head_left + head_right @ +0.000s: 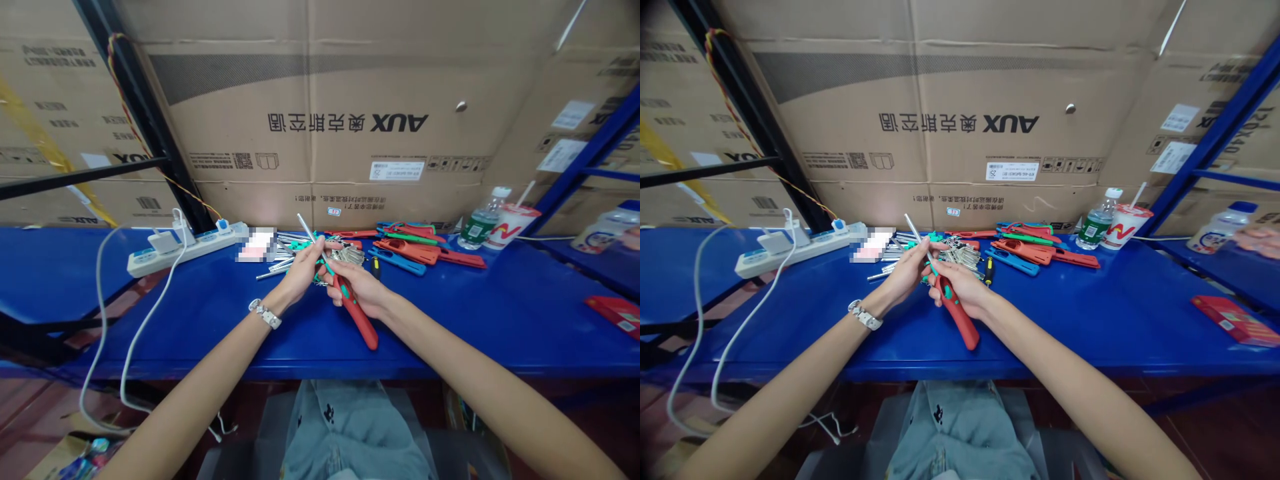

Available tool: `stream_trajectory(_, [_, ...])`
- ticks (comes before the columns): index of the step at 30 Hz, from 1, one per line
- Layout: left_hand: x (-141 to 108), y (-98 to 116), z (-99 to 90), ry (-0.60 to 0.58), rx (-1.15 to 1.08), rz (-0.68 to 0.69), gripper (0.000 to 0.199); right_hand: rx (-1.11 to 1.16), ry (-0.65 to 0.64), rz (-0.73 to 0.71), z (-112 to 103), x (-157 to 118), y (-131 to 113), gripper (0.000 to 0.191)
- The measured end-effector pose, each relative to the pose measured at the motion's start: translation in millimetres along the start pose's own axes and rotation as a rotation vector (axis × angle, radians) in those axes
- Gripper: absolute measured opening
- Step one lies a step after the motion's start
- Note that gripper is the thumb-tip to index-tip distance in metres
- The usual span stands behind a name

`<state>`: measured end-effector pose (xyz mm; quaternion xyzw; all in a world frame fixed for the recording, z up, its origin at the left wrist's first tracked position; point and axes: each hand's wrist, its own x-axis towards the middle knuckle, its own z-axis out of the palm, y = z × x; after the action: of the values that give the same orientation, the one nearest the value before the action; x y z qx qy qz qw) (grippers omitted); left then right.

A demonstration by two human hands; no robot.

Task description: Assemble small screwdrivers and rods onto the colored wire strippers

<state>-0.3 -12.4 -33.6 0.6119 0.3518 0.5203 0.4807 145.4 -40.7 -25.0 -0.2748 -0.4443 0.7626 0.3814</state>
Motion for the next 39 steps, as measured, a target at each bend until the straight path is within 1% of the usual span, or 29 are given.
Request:
stream_trajectory(5, [-0.9, 2.6, 1.4, -0.006, -0.087, -0.03, 0.053, 0.021, 0.002, 0.017, 1.2, -1.0, 0.3, 0.024])
stream_trajectory(8, [-4.2, 8.0, 2.6, -0.062, -0.161, -0.1, 0.055, 0.033, -0.058, 0.071, -2.1, 0.2, -0.2, 0.026])
stream_trajectory(11, [-7.7, 14.0, 4.7, -0.061, -0.205, -0.092, 0.055, 0.038, -0.15, 0.117, -5.1, 0.5, 0.3, 0.03])
stream_trajectory(13, [-9.8, 16.5, 6.3, -0.051, -0.216, -0.079, 0.054, 0.042, -0.198, 0.078, -5.9, 0.3, 2.2, 0.028])
stream_trajectory(15, [-11.2, 17.1, 7.5, -0.068, -0.216, -0.115, 0.054, 0.047, -0.215, 0.009, -5.6, 0.5, 4.8, 0.021])
stream_trajectory(17, [-11.2, 15.6, 8.0, -0.089, -0.21, -0.161, 0.054, 0.058, -0.198, -0.053, -4.1, 1.1, 7.4, 0.017])
stream_trajectory(18, [-10.6, 14.2, 8.0, -0.085, -0.205, -0.162, 0.053, 0.065, -0.179, -0.077, -3.0, 1.4, 8.3, 0.017])
stream_trajectory(20, [-8.2, 10.8, 8.0, -0.05, -0.194, -0.117, 0.053, 0.072, -0.131, -0.091, 0.1, 1.4, 8.9, 0.022])
stream_trajectory(23, [-4.2, 6.1, 8.8, 0.013, -0.179, -0.03, 0.051, 0.057, -0.06, -0.033, 5.6, 0.0, 7.1, 0.03])
stream_trajectory(26, [-2.1, 4.5, 10.2, 0.012, -0.189, -0.021, 0.049, 0.032, -0.008, 0.02, 9.4, -1.7, 3.3, 0.036])
stream_trajectory(31, [-2.9, 6.6, 9.4, -0.032, -0.326, -0.062, 0.041, 0.002, -0.022, 0.022, 6.2, -2.4, -3.8, 0.039])
stream_trajectory(33, [-4.6, 6.9, 8.6, -0.07, -0.369, -0.074, 0.035, -0.006, 0.009, 0.018, 3.5, -2.8, -5.6, 0.045])
stream_trajectory(35, [-6.2, 7.1, 7.7, -0.106, -0.391, -0.088, 0.03, -0.017, 0.033, 0.051, 1.5, -3.3, -5.9, 0.05])
stream_trajectory(37, [-6.0, 8.4, 6.2, -0.098, -0.41, -0.098, 0.028, -0.017, 0.028, 0.056, 0.1, -3.4, -4.6, 0.05])
stream_trajectory(39, [-3.0, 11.7, 3.8, -0.052, -0.43, -0.108, 0.028, -0.021, -0.003, -0.006, -1.2, -3.3, -2.2, 0.041])
